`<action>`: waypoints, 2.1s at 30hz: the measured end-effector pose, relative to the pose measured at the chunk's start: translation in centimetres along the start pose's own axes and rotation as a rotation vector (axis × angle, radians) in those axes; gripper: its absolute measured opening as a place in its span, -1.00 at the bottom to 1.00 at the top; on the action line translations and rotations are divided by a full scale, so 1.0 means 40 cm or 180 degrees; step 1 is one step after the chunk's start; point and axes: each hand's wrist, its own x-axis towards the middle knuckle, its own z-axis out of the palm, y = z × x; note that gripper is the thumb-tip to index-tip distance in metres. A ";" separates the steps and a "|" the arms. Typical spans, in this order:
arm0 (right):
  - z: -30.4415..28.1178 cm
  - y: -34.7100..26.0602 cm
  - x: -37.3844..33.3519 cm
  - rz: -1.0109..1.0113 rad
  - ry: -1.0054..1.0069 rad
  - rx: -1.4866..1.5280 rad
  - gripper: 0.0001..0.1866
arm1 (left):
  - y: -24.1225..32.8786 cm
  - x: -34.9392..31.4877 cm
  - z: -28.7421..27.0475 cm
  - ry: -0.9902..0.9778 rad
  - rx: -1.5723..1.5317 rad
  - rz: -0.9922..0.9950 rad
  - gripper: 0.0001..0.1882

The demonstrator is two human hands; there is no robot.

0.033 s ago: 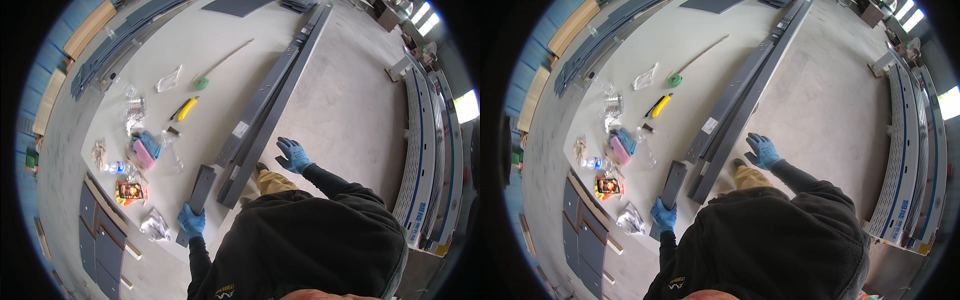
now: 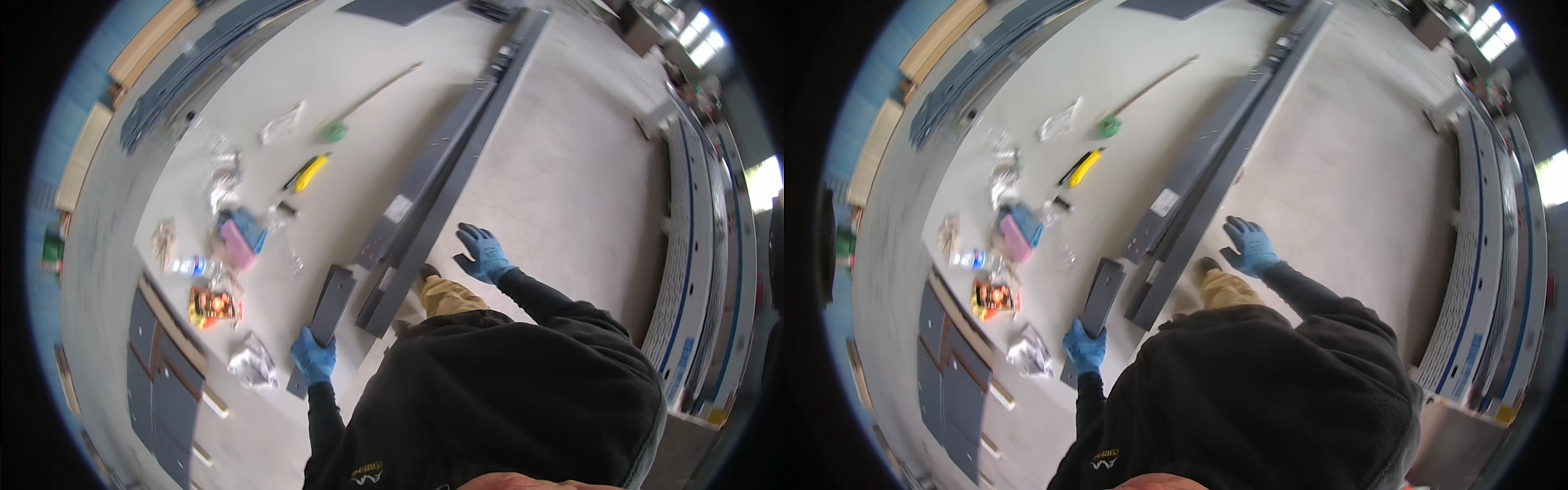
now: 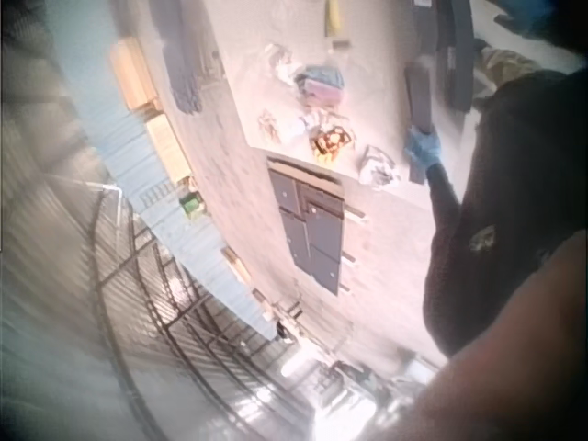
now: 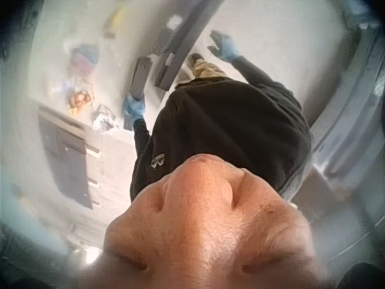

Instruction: The person wipes a dark gray panel with a cloth, then places it on a stack of similar panels on the floor. They continue to pick up, wipe, and stack additional panels one at a time, occasionally kneeling to align them.

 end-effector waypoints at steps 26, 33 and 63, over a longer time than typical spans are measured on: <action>-0.312 0.421 0.421 -0.0919 0.0244 0.2191 -0.36 | 1.127 0.379 -0.064 0.1610 -0.1432 0.1743 -0.18; -0.571 0.519 0.566 0.0363 -0.1316 0.6553 -0.08 | 1.553 0.616 0.190 0.1427 -0.1698 0.2884 0.00; -0.758 1.984 0.813 0.2168 0.1456 0.5478 -0.46 | 2.633 1.851 0.830 0.0513 0.0101 0.1201 -0.12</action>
